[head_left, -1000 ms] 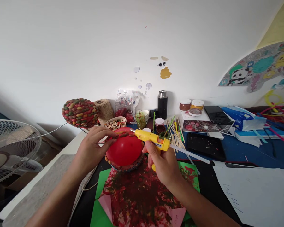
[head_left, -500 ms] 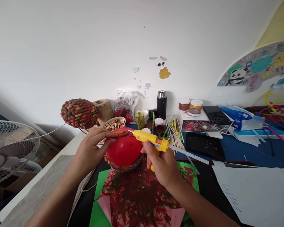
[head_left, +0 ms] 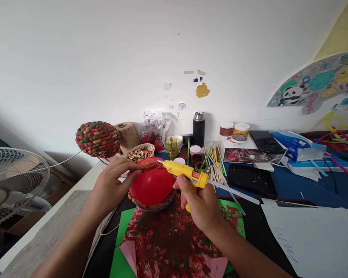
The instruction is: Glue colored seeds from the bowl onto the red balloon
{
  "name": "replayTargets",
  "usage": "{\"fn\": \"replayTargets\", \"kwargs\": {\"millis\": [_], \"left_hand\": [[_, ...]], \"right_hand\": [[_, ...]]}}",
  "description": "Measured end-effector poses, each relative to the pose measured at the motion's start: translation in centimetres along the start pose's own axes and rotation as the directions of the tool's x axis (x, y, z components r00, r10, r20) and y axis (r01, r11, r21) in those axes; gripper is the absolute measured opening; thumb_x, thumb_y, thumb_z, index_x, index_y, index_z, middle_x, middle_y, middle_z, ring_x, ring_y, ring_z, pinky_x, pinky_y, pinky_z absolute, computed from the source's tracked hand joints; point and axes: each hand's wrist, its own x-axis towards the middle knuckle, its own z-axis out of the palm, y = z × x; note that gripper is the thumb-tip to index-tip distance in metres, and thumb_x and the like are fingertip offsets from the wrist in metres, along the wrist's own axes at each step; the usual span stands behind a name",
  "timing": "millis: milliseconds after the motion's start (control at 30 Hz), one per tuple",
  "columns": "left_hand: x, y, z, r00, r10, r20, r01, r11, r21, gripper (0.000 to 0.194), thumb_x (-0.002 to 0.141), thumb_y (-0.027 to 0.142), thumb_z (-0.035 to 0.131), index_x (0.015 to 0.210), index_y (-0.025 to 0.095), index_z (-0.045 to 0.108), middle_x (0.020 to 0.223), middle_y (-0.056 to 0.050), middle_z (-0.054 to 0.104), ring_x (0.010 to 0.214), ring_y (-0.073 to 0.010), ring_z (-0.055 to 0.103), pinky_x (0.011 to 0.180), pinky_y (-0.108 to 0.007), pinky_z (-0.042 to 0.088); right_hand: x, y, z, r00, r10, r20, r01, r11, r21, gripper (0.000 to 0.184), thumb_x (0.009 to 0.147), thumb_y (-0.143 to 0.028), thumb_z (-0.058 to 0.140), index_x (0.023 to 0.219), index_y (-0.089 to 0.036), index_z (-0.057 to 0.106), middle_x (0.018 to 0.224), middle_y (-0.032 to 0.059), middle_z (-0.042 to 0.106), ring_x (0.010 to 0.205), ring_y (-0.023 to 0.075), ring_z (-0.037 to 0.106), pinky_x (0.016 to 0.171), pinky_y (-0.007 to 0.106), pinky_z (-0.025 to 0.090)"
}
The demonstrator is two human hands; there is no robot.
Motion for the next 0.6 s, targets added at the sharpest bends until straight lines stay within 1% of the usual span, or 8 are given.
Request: {"fn": "replayTargets", "kwargs": {"millis": [200, 300, 367, 400, 467, 533, 567, 600], "left_hand": [[-0.1, 0.4, -0.1, 0.999, -0.046, -0.023, 0.045, 0.998, -0.034, 0.019, 0.107, 0.031, 0.072, 0.105, 0.029, 0.091, 0.104, -0.005, 0.088, 0.1, -0.0263, 0.08, 0.088, -0.037, 0.061], [-1.1, 2.2, -0.7, 0.985, -0.149, -0.086, 0.136, 0.981, -0.136, 0.014, 0.107, 0.031, 0.076, 0.106, 0.03, 0.09, 0.104, -0.004, 0.087, 0.097, -0.0244, 0.079, 0.086, -0.034, 0.06], [-1.9, 4.4, -1.0, 0.963, -0.253, -0.093, 0.214, 0.927, -0.307, 0.01, 0.108, 0.033, 0.08, 0.104, 0.03, 0.089, 0.1, -0.002, 0.087, 0.09, -0.0217, 0.079, 0.081, -0.03, 0.06], [-2.2, 5.7, -1.2, 0.958, -0.284, -0.043, 0.239, 0.871, -0.43, 0.011, 0.108, 0.037, 0.083, 0.103, 0.03, 0.09, 0.095, -0.002, 0.086, 0.083, -0.0204, 0.078, 0.074, -0.028, 0.06], [-2.3, 8.5, -1.1, 0.947, -0.276, 0.167, 0.318, 0.709, -0.63, 0.024, 0.111, 0.049, 0.081, 0.1, 0.029, 0.09, 0.089, -0.003, 0.086, 0.077, -0.0197, 0.079, 0.069, -0.027, 0.06], [-2.1, 11.0, -0.7, 0.909, -0.106, 0.403, 0.395, 0.527, -0.752, 0.043, 0.115, 0.06, 0.07, 0.097, 0.026, 0.089, 0.086, -0.006, 0.087, 0.08, -0.021, 0.082, 0.072, -0.028, 0.064], [-2.2, 12.0, -0.3, 0.872, 0.022, 0.489, 0.424, 0.467, -0.776, 0.051, 0.116, 0.065, 0.066, 0.094, 0.024, 0.087, 0.083, -0.008, 0.086, 0.081, -0.0223, 0.084, 0.076, -0.029, 0.065], [-2.6, 12.9, 0.2, 0.837, 0.137, 0.529, 0.437, 0.415, -0.798, 0.061, 0.118, 0.07, 0.058, 0.091, 0.022, 0.085, 0.081, -0.01, 0.084, 0.081, -0.0234, 0.084, 0.081, -0.032, 0.067]], "right_hand": [[-0.1, 0.0, 0.0, 1.0, -0.021, 0.001, 0.021, 1.0, -0.003, 0.081, 0.096, -0.101, 0.063, 0.08, -0.022, 0.074, 0.051, -0.003, 0.057, 0.049, 0.0156, 0.054, 0.053, 0.029, 0.043], [-0.2, 0.3, 0.0, 0.999, -0.022, -0.031, 0.022, 0.999, 0.028, 0.078, 0.097, -0.097, 0.067, 0.087, -0.02, 0.08, 0.051, -0.0039, 0.056, 0.047, 0.0165, 0.056, 0.051, 0.029, 0.044], [-0.2, 0.5, -0.2, 0.998, -0.023, -0.053, 0.024, 0.999, 0.024, 0.076, 0.097, -0.095, 0.07, 0.087, -0.02, 0.081, 0.05, -0.0041, 0.056, 0.047, 0.0173, 0.058, 0.051, 0.029, 0.046], [-0.1, 0.6, -0.4, 0.999, -0.02, -0.045, 0.02, 1.0, 0.003, 0.075, 0.098, -0.094, 0.071, 0.085, -0.02, 0.081, 0.05, -0.0033, 0.057, 0.048, 0.0177, 0.06, 0.052, 0.029, 0.047], [-0.1, 0.6, -0.6, 0.998, -0.043, -0.05, 0.042, 0.999, -0.033, 0.073, 0.098, -0.092, 0.073, 0.082, -0.021, 0.08, 0.052, -0.0015, 0.062, 0.049, 0.018, 0.062, 0.053, 0.029, 0.049], [-0.1, 0.6, -0.8, 0.996, -0.062, -0.07, 0.059, 0.997, -0.055, 0.073, 0.097, -0.091, 0.074, 0.078, -0.021, 0.079, 0.052, -0.0004, 0.064, 0.049, 0.0181, 0.062, 0.053, 0.03, 0.049], [-0.2, 0.6, -0.8, 0.997, -0.061, -0.051, 0.058, 0.996, -0.063, 0.072, 0.099, -0.09, 0.074, 0.078, -0.021, 0.08, 0.051, -0.0006, 0.063, 0.047, 0.0178, 0.061, 0.052, 0.03, 0.049], [-0.3, 0.5, -0.8, 0.994, -0.072, -0.079, 0.067, 0.996, -0.059, 0.07, 0.101, -0.087, 0.073, 0.079, -0.021, 0.081, 0.05, -0.0014, 0.061, 0.047, 0.0176, 0.06, 0.052, 0.03, 0.049]]}}
